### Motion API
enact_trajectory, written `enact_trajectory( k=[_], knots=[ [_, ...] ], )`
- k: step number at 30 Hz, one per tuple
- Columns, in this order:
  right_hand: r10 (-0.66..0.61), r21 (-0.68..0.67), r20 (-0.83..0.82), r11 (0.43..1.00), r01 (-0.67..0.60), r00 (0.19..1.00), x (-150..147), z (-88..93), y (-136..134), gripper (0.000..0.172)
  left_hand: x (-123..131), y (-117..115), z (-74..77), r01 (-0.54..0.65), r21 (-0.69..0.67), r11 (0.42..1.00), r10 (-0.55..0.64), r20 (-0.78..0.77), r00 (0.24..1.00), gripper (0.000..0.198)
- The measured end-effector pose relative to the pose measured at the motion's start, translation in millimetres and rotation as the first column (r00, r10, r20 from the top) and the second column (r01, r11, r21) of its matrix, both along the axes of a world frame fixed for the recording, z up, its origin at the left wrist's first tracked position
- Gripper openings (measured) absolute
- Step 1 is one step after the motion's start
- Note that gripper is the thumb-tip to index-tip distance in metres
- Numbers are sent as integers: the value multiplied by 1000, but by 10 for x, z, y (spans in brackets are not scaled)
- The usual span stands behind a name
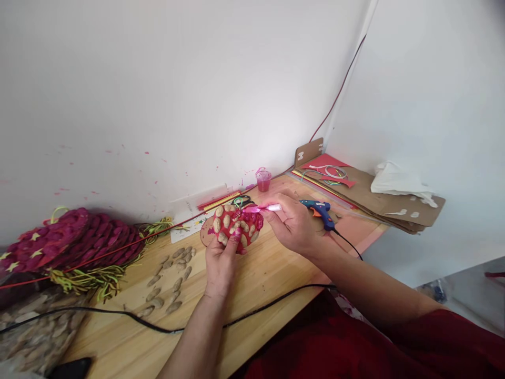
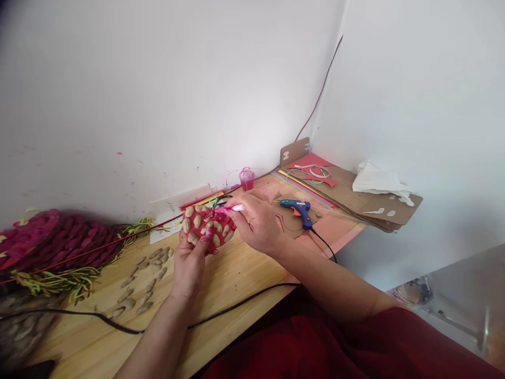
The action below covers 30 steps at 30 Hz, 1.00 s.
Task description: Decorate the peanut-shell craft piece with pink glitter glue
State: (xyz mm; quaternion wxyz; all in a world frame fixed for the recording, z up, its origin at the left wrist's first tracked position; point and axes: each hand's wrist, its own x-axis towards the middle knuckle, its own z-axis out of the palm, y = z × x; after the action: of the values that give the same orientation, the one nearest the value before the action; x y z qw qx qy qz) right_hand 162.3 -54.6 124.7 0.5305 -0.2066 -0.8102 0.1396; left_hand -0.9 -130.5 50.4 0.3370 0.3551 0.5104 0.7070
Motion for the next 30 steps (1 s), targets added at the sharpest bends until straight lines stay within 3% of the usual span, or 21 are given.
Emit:
enact_trajectory(
  k=[7, 13, 30],
  knots=[
    [32, -35, -29, 999, -33, 999, -8, 1, -19, 7, -5, -4, -21, -4, 21, 1000, 5, -25, 1000, 32],
    [9, -42, -67, 999, -12, 998, -5, -44, 27, 6, -5, 9, -7, -1, 15, 1000, 1, -8, 1000, 42],
    [-4, -21, -48, 1000, 3, 999, -16, -9, 16, 7, -8, 18, -13, -23, 16, 1000, 23, -20, 1000, 42]
  ],
)
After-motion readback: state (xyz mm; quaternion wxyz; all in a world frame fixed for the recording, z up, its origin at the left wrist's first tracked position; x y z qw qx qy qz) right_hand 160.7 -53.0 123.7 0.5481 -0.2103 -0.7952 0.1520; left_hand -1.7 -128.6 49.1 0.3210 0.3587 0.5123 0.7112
